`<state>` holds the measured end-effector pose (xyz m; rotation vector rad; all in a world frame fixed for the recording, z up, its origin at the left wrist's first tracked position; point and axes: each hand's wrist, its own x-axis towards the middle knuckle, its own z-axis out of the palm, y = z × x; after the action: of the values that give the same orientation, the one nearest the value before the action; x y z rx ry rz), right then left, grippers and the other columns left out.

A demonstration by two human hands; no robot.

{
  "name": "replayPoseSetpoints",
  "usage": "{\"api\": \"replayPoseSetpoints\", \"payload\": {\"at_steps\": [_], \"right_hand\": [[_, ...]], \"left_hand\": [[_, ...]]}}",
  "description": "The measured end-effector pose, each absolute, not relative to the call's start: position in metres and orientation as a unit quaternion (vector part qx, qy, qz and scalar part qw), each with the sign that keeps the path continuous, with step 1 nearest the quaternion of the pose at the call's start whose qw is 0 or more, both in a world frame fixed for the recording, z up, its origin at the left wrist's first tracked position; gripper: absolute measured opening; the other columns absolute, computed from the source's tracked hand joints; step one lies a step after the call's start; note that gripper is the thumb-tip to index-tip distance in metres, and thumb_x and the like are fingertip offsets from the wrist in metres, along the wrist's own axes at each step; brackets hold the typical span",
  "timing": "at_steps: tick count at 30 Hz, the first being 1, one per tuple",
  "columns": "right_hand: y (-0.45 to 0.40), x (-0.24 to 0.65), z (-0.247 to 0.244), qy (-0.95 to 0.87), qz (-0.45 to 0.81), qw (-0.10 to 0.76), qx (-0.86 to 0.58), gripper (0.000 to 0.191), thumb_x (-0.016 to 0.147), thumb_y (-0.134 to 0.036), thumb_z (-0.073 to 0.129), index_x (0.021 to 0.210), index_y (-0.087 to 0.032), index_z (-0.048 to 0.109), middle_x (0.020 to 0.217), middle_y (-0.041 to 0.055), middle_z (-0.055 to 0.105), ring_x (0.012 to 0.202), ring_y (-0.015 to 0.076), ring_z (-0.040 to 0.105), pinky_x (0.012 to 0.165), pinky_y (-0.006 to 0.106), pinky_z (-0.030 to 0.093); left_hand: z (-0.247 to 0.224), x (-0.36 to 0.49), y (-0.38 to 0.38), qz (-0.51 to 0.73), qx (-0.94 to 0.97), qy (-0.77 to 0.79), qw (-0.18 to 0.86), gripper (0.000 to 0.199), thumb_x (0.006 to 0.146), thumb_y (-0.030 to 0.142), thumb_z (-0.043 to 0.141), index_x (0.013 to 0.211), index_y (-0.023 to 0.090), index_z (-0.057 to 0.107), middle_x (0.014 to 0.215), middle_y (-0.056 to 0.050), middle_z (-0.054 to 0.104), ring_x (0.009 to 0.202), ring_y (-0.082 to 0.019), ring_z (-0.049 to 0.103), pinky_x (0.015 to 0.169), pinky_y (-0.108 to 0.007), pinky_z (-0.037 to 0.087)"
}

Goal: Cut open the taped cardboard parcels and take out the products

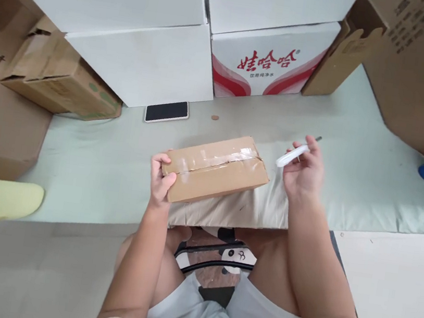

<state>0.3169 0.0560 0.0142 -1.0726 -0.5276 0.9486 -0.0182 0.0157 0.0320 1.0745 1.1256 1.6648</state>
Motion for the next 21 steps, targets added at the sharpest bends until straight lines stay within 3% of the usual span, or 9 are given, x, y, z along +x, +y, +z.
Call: {"api": "replayPoseSetpoints", "payload": {"at_steps": [4,6,8,11,14,16,18,21], "right_hand": [[0.054,0.308,0.029,-0.204,0.416,0.766,-0.446,0.037,0.073,-0.021,0.065,0.108,-0.029,0.064,0.1,-0.0029,0.071,0.094,0.0123,0.073,0.08,0.027,0.062],[0.053,0.298,0.044,-0.202,0.382,0.77,-0.47,0.024,0.075,-0.022,0.072,0.097,-0.027,0.063,0.086,-0.0049,0.07,0.078,0.0102,0.071,0.066,0.021,0.058],[0.048,0.284,0.064,-0.243,0.334,0.772,-0.483,0.012,0.082,-0.032,0.073,0.087,-0.026,0.064,0.064,-0.007,0.06,0.054,0.0086,0.059,0.048,0.019,0.047],[0.032,0.261,0.098,-0.364,0.279,0.761,-0.459,0.026,0.095,-0.047,0.063,0.083,-0.027,0.073,0.045,-0.0079,0.041,0.036,0.0094,0.038,0.037,0.024,0.034],[0.009,0.238,0.124,-0.516,0.289,0.693,-0.412,0.035,0.098,-0.053,0.065,0.076,-0.028,0.078,0.054,-0.0011,0.06,0.043,0.0127,0.052,0.039,0.028,0.039],[-0.006,0.225,0.131,-0.618,0.305,0.604,-0.4,0.026,0.096,-0.043,0.072,0.077,-0.027,0.08,0.068,0.0015,0.073,0.051,0.0145,0.063,0.044,0.028,0.046],[-0.016,0.216,0.133,-0.685,0.297,0.529,-0.404,0.014,0.093,-0.031,0.075,0.082,-0.026,0.081,0.073,0.0003,0.077,0.056,0.0139,0.067,0.05,0.026,0.052],[-0.024,0.21,0.13,-0.718,0.271,0.495,-0.408,0.008,0.09,-0.024,0.077,0.082,-0.024,0.079,0.071,-0.0028,0.077,0.054,0.0102,0.066,0.051,0.021,0.052]], "left_hand": [[0.031,-0.018,0.016,0.641,0.43,0.441,0.457,0.052,0.06,0.048,0.085,0.091,0.026,0.051,0.12,-0.006,0.058,0.11,-0.026,0.06,0.091,-0.038,0.051],[0.031,-0.019,0.016,0.634,0.442,0.427,0.469,0.051,0.062,0.049,0.085,0.092,0.026,0.051,0.12,-0.006,0.058,0.109,-0.027,0.06,0.092,-0.04,0.052],[0.03,-0.019,0.015,0.624,0.458,0.413,0.481,0.052,0.064,0.051,0.085,0.093,0.026,0.05,0.12,-0.006,0.057,0.11,-0.027,0.06,0.093,-0.041,0.052],[0.029,-0.017,0.012,0.602,0.485,0.398,0.494,0.051,0.072,0.056,0.084,0.098,0.027,0.05,0.126,-0.007,0.054,0.117,-0.027,0.058,0.098,-0.041,0.05],[0.025,-0.012,0.007,0.587,0.522,0.376,0.492,0.051,0.08,0.061,0.078,0.106,0.028,0.049,0.13,-0.006,0.051,0.12,-0.026,0.055,0.101,-0.041,0.047],[0.021,-0.007,0.005,0.58,0.548,0.36,0.483,0.048,0.085,0.062,0.074,0.109,0.028,0.048,0.13,-0.007,0.05,0.124,-0.026,0.053,0.104,-0.042,0.046],[0.016,-0.003,0.004,0.58,0.572,0.345,0.465,0.045,0.09,0.062,0.069,0.112,0.029,0.048,0.13,-0.007,0.049,0.129,-0.028,0.05,0.108,-0.045,0.044],[0.011,0.0,0.004,0.589,0.608,0.323,0.424,0.044,0.092,0.063,0.066,0.115,0.03,0.048,0.127,-0.008,0.048,0.133,-0.03,0.047,0.111,-0.048,0.042]]}}
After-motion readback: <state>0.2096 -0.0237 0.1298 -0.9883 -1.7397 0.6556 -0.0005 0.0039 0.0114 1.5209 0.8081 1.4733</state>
